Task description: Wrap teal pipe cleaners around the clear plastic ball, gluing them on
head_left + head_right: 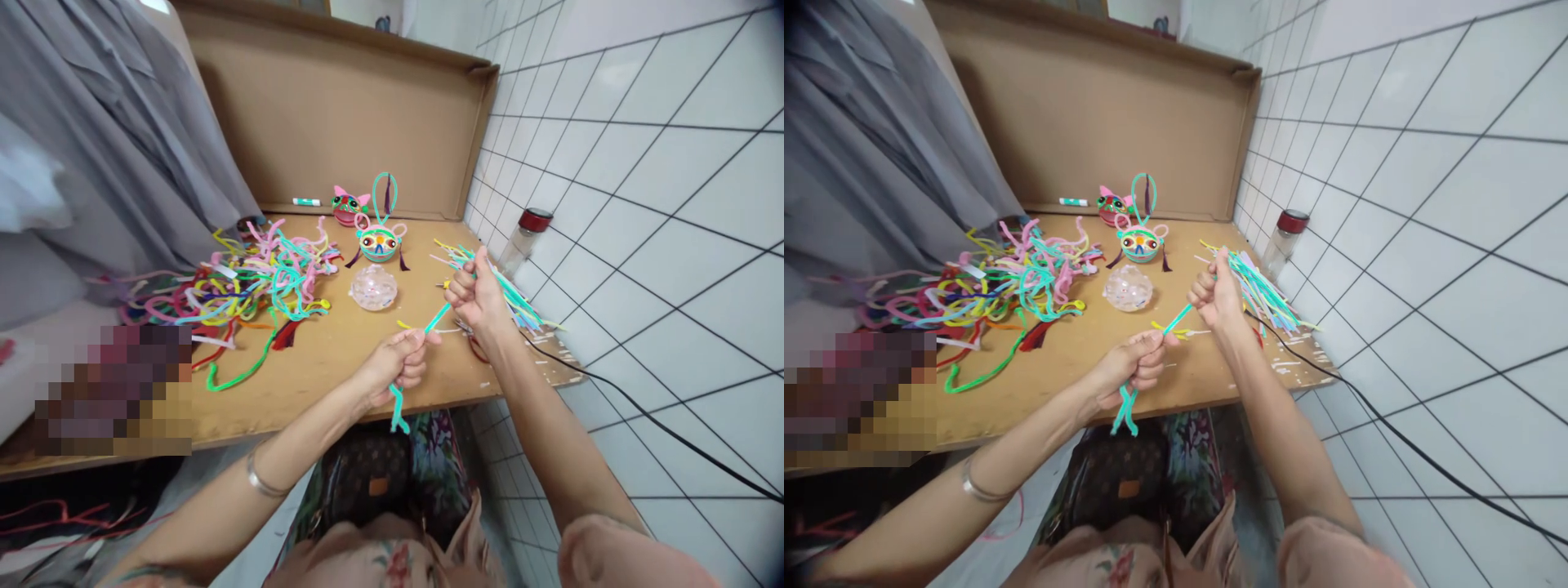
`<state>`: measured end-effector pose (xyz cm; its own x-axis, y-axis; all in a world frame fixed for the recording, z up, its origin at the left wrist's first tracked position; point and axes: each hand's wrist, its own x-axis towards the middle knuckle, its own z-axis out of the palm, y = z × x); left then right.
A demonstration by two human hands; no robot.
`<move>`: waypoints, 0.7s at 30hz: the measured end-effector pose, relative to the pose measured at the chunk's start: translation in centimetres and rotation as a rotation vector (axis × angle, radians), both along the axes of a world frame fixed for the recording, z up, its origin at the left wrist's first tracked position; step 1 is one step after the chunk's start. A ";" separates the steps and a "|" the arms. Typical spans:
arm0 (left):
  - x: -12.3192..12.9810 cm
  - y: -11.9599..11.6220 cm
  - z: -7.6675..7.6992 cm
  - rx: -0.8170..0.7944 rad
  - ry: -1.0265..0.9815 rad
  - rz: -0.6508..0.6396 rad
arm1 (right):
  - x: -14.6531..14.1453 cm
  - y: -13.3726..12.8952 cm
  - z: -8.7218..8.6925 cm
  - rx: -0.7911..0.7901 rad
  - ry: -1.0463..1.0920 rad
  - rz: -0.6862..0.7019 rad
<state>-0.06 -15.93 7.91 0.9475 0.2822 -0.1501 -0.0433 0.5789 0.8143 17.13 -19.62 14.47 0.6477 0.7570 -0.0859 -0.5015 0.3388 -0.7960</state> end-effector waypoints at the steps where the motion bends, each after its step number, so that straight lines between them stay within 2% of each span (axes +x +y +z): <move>1: -0.3 0.0 0.0 -0.026 0.022 -0.004 | 0.4 0.1 0.1 0.007 0.015 -0.035; 5: -1.3 -0.5 -0.9 -0.052 0.080 -0.006 | 2.5 0.2 0.1 -0.008 0.063 -0.138; 9: -2.4 -1.4 -2.0 -0.039 0.136 0.026 | 4.3 0.2 -0.2 -0.023 0.046 -0.136; 13: -3.3 -2.3 -2.2 0.005 0.124 0.092 | 5.2 0.3 -0.3 -0.015 0.108 -0.115; 21: -5.0 -3.0 -1.9 0.424 0.059 0.243 | 5.2 2.2 -1.0 -0.054 0.126 -0.204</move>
<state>-5.09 -18.91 6.01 0.8402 0.5416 -0.0258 -0.0823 0.1745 0.9812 22.32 -17.44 13.48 0.7683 0.6037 -0.2126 -0.5238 0.4021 -0.7510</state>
